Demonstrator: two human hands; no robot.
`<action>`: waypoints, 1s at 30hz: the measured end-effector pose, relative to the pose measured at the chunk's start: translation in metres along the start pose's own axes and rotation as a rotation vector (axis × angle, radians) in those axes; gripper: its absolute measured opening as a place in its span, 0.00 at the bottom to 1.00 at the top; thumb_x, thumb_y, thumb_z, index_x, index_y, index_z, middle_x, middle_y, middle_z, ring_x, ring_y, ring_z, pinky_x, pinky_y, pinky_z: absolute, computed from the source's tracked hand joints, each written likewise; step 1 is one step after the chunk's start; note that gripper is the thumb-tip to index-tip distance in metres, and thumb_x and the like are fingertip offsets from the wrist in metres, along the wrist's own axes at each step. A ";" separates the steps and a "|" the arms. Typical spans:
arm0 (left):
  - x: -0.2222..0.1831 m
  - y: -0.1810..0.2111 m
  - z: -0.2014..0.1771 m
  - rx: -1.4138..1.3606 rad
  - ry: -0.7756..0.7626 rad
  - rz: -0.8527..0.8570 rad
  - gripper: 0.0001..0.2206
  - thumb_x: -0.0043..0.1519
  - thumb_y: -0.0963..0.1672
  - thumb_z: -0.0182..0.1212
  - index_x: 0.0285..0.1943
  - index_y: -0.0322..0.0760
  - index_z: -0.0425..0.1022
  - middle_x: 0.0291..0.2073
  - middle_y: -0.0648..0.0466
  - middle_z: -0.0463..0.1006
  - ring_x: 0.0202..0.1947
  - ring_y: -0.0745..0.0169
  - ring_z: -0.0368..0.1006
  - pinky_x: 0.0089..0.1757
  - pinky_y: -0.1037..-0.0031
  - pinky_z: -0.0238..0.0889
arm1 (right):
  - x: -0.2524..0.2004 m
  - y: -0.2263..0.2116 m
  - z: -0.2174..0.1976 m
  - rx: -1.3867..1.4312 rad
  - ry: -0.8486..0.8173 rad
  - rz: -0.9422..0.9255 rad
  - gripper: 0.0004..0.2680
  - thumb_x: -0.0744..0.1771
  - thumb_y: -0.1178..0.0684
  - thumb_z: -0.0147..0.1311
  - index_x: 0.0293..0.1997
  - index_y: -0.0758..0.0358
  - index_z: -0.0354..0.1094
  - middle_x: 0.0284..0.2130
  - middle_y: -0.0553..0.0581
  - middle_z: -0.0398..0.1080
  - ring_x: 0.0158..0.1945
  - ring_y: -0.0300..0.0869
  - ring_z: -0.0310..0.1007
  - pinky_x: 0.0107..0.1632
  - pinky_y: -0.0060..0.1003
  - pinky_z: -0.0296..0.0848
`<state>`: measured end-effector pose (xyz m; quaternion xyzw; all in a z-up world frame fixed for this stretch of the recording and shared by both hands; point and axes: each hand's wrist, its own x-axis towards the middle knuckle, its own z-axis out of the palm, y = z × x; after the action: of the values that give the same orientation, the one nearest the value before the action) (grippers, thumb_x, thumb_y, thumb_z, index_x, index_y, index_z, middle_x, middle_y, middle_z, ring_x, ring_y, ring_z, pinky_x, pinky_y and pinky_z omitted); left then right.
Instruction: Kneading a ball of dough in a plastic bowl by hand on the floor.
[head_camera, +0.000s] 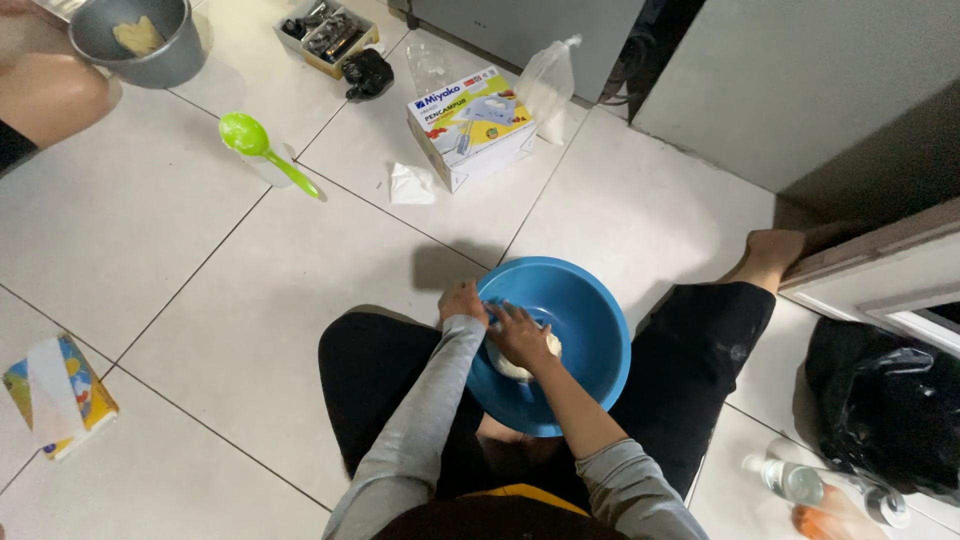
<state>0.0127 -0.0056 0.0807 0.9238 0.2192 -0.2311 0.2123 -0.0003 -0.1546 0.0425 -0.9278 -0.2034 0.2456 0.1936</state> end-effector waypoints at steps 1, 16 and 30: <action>0.022 -0.001 0.009 -0.005 -0.007 -0.008 0.27 0.70 0.42 0.49 0.80 0.42 0.50 0.72 0.46 0.65 0.68 0.50 0.66 0.64 0.55 0.59 | -0.001 -0.002 0.005 -0.003 -0.012 -0.001 0.21 0.70 0.28 0.41 0.72 0.29 0.50 0.73 0.51 0.51 0.76 0.55 0.49 0.60 0.89 0.48; 0.128 0.040 0.085 -0.090 0.257 0.372 0.12 0.60 0.45 0.69 0.39 0.43 0.67 0.24 0.56 0.74 0.27 0.58 0.77 0.33 0.64 0.71 | 0.040 0.034 0.038 -0.370 0.532 -0.154 0.12 0.66 0.44 0.30 0.44 0.46 0.65 0.50 0.56 0.63 0.48 0.50 0.64 0.42 0.51 0.59; 0.127 0.034 0.079 -0.123 0.216 0.389 0.14 0.66 0.48 0.62 0.56 0.43 0.66 0.38 0.49 0.78 0.40 0.44 0.81 0.38 0.51 0.74 | 0.108 0.087 0.059 -0.291 0.483 -0.019 0.18 0.55 0.49 0.51 0.48 0.45 0.72 0.48 0.45 0.72 0.52 0.48 0.73 0.51 0.53 0.69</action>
<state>0.1044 -0.0329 -0.0389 0.9534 0.0719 -0.0715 0.2841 0.0787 -0.1617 -0.0856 -0.9755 -0.1933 -0.0164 0.1035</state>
